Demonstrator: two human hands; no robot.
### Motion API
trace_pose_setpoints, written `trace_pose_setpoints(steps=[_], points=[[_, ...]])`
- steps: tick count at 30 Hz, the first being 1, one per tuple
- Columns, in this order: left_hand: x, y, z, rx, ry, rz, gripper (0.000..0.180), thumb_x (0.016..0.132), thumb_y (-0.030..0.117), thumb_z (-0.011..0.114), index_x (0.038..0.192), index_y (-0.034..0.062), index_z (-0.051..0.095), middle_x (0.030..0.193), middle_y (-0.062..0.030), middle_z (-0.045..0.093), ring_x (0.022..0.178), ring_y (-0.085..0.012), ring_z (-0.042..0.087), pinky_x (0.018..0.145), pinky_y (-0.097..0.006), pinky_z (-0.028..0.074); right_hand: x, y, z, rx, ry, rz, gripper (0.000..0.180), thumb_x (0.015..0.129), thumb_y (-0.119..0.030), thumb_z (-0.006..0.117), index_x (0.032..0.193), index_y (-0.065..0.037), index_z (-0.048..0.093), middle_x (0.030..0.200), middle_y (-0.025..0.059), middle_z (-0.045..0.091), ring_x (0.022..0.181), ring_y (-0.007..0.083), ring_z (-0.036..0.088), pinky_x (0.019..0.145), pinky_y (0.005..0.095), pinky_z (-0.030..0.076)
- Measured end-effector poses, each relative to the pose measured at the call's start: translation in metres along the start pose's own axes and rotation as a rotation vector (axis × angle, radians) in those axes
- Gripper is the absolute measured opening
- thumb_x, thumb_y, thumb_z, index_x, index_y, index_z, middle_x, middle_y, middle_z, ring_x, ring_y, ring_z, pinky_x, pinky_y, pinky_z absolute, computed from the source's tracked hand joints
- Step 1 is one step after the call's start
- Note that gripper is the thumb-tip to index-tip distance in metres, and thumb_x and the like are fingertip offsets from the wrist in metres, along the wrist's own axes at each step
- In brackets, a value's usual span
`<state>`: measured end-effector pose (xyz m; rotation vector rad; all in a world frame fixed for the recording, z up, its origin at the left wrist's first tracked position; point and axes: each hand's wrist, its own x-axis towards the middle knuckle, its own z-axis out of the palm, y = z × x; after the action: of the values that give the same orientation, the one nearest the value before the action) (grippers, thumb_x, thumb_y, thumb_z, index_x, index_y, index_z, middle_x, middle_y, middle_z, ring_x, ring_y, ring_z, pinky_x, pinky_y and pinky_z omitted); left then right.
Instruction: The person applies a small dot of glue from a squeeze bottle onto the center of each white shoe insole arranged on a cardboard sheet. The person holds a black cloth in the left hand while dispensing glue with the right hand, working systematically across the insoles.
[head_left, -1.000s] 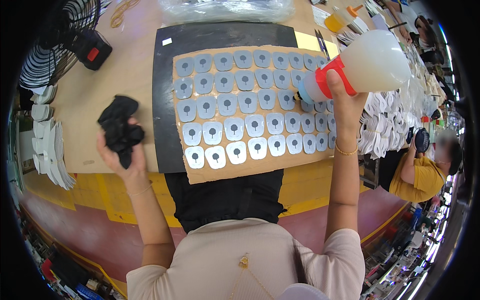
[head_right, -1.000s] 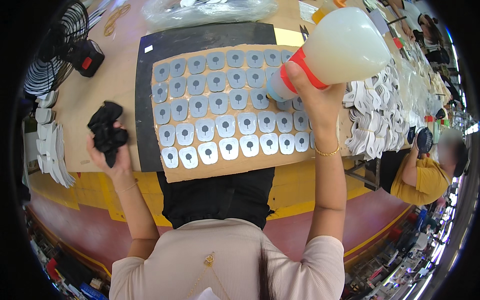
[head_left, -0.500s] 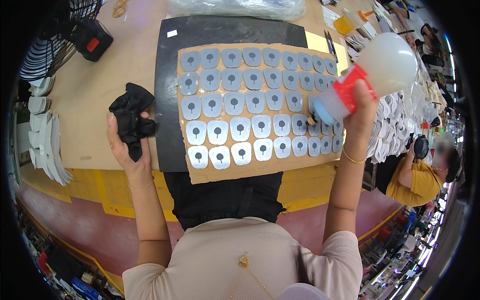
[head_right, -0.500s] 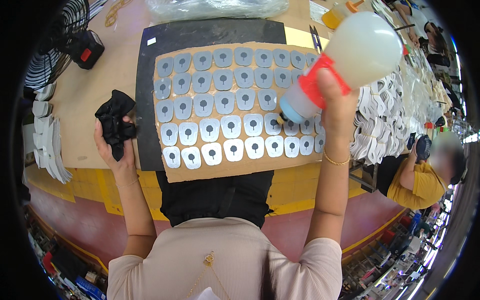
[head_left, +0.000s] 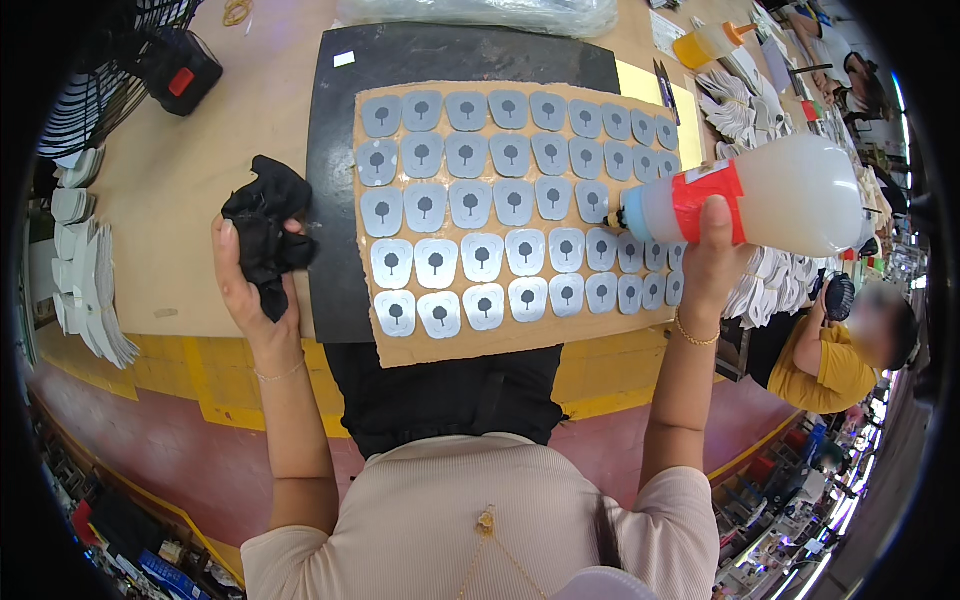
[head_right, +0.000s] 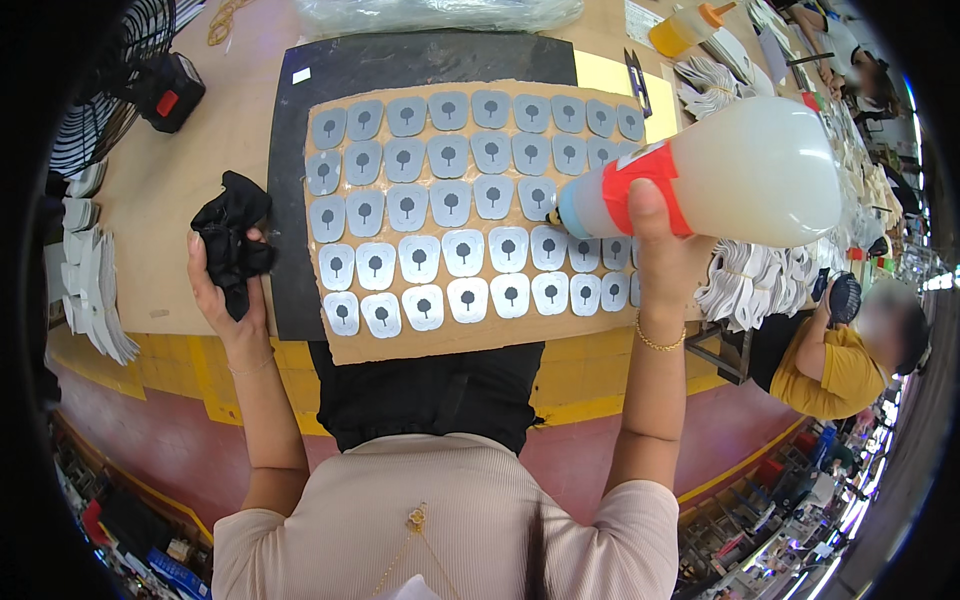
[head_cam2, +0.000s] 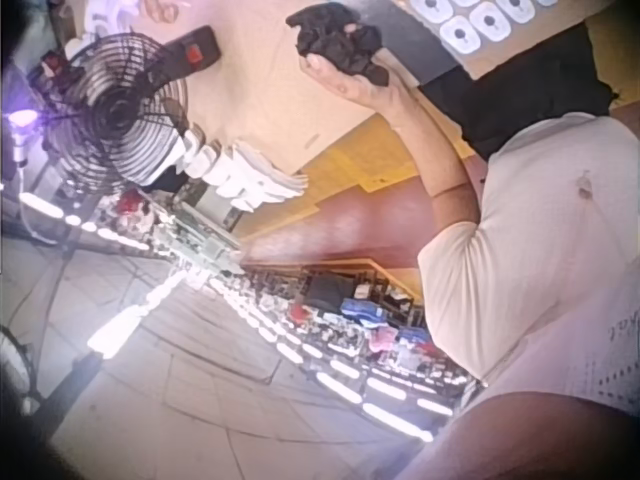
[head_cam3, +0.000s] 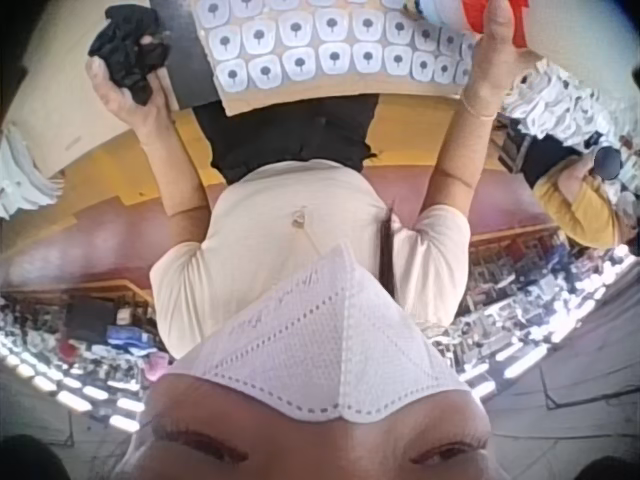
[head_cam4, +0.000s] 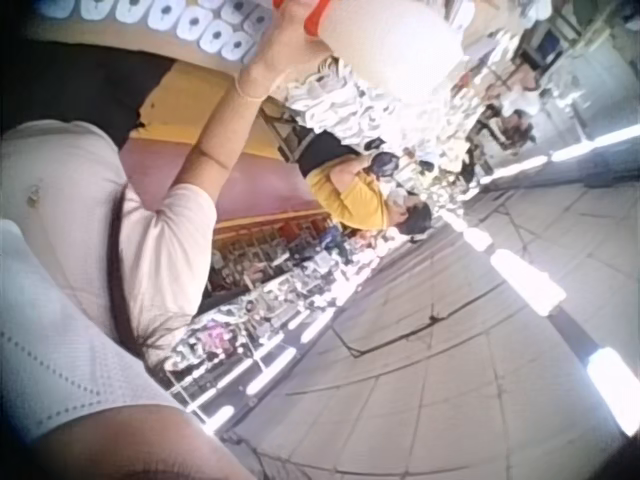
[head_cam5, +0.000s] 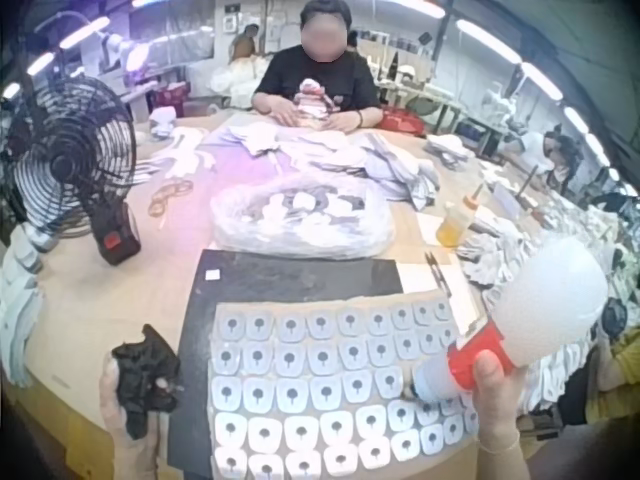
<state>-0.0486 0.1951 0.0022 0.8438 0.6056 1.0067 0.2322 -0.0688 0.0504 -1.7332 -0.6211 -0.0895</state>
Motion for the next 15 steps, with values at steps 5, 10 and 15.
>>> trace_pose_setpoints(steps=[5, 10, 15], points=[[0.001, -0.001, -0.002, 0.021, -0.019, 0.005, 0.032, 0.097, 0.028, 0.046, 0.113, 0.0008, 0.053, 0.1, -0.0125, 0.062, 0.081, -0.0206, 0.061, 0.079, -0.032, 0.049, -0.008, 0.005, 0.007, 0.01, 0.012, 0.018, 0.061, 0.074, -0.038, 0.08, 0.114, 0.001, 0.055, 0.105, 0.0101, 0.059, 0.093, 0.0184, 0.059, 0.083, 0.0321, 0.05], [0.001, -0.001, -0.001, 0.025, -0.015, 0.016, 0.034, 0.096, 0.028, 0.047, 0.116, 0.0002, 0.051, 0.101, -0.0128, 0.061, 0.082, -0.0208, 0.061, 0.081, -0.032, 0.049, -0.007, 0.009, 0.009, -0.031, -0.013, -0.015, 0.058, 0.078, -0.035, 0.077, 0.117, 0.0, 0.053, 0.106, 0.01, 0.059, 0.093, 0.0184, 0.06, 0.083, 0.0329, 0.051], [0.001, -0.001, -0.003, 0.043, -0.027, 0.009, 0.033, 0.096, 0.027, 0.046, 0.116, 0.0003, 0.051, 0.102, -0.0129, 0.061, 0.082, -0.0208, 0.061, 0.081, -0.032, 0.049, 0.006, 0.0, 0.021, 0.398, 0.099, 0.13, 0.053, 0.088, -0.038, 0.064, 0.124, -0.002, 0.047, 0.107, 0.0106, 0.059, 0.093, 0.0196, 0.062, 0.081, 0.0336, 0.054]])
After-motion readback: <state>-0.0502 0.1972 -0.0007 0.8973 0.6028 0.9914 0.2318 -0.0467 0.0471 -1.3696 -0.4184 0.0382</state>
